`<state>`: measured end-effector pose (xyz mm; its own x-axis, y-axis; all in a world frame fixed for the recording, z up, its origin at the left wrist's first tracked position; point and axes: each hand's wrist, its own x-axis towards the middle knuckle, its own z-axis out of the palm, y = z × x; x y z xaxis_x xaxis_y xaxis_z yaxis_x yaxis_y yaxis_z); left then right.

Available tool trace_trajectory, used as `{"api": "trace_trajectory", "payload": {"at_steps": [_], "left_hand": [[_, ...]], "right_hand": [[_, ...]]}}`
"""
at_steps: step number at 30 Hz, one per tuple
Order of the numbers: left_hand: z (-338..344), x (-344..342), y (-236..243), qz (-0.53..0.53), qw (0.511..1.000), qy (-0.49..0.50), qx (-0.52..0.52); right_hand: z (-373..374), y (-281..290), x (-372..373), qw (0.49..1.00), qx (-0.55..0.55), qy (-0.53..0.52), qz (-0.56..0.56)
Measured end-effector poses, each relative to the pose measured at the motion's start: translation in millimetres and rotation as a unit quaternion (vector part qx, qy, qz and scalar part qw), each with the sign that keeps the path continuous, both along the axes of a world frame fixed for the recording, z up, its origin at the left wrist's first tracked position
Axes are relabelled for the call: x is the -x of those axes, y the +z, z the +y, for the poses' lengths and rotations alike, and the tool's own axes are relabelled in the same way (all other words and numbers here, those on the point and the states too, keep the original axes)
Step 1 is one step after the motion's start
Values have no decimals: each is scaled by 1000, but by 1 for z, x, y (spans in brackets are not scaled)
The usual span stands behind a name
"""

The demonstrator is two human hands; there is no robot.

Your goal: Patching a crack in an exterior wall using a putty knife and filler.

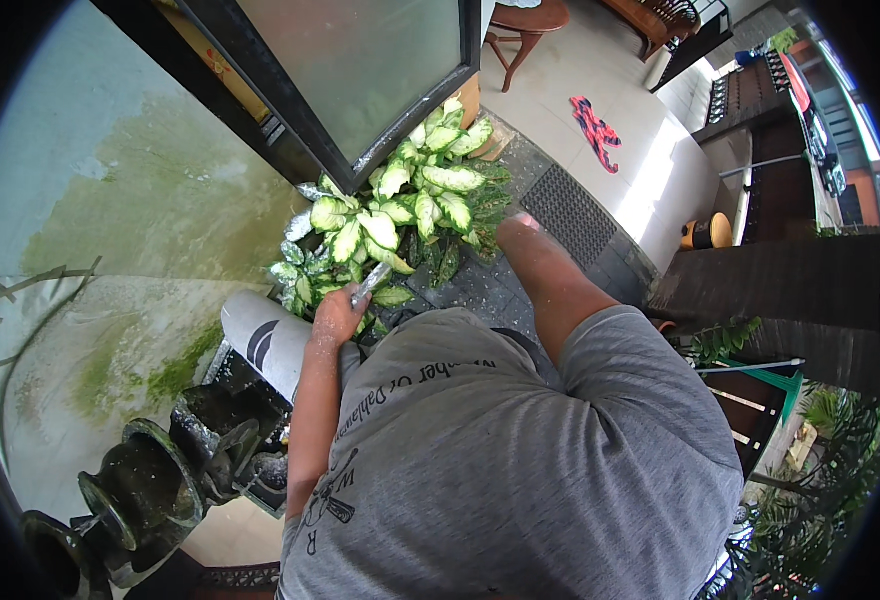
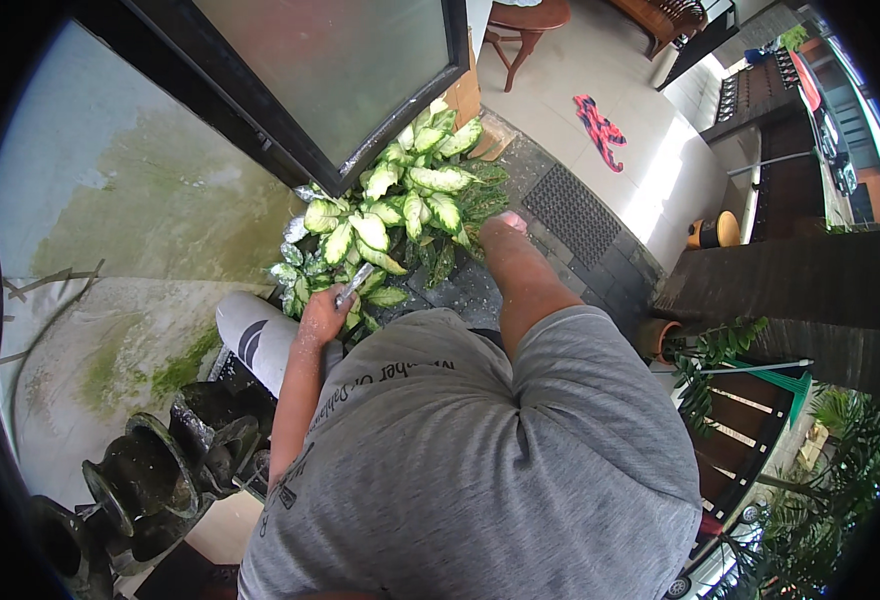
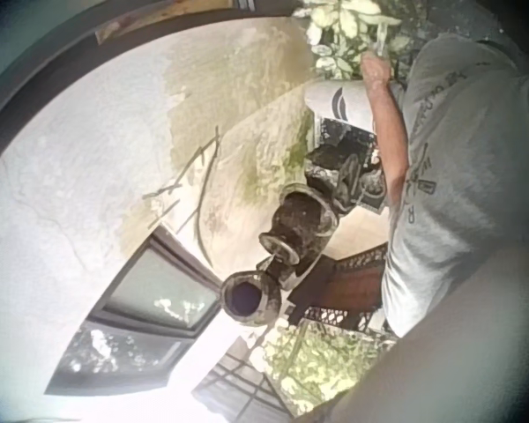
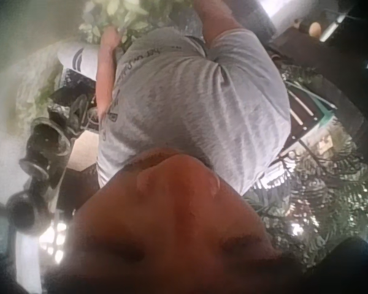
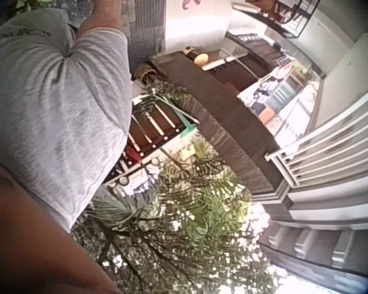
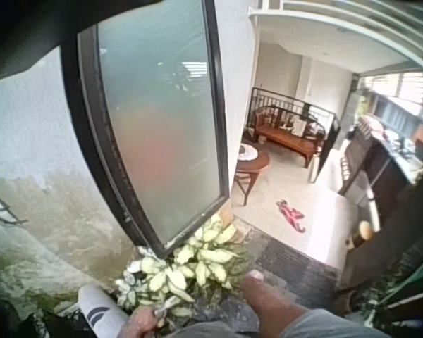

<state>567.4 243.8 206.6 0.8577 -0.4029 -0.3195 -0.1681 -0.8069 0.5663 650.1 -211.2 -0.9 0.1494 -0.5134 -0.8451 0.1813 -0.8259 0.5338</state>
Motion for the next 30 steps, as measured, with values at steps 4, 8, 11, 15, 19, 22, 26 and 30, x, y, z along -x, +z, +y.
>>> {"api": "trace_trajectory", "payload": {"at_steps": [4,8,11,15,19,22,26,30], "left_hand": [[-33,-13,34,131,969,96,187],[-90,-30,156,236,919,-4,317],[-159,-24,250,61,880,-213,421],[-195,-34,289,112,837,-405,349],[-176,-50,278,190,796,-406,407],[-174,-54,243,286,729,-397,479],[-177,-39,264,315,761,-377,423],[-186,-32,260,306,744,-366,467]], "right_hand": [[-5,-33,10,1000,3,3,27],[69,-29,9,998,57,10,-37],[98,-20,33,996,34,8,-78],[172,-15,33,990,-5,9,-143],[248,-9,91,973,-92,66,-201],[262,-3,180,926,-215,210,-229],[129,-3,151,826,-332,389,-237],[117,20,72,747,-374,505,-217]]}}
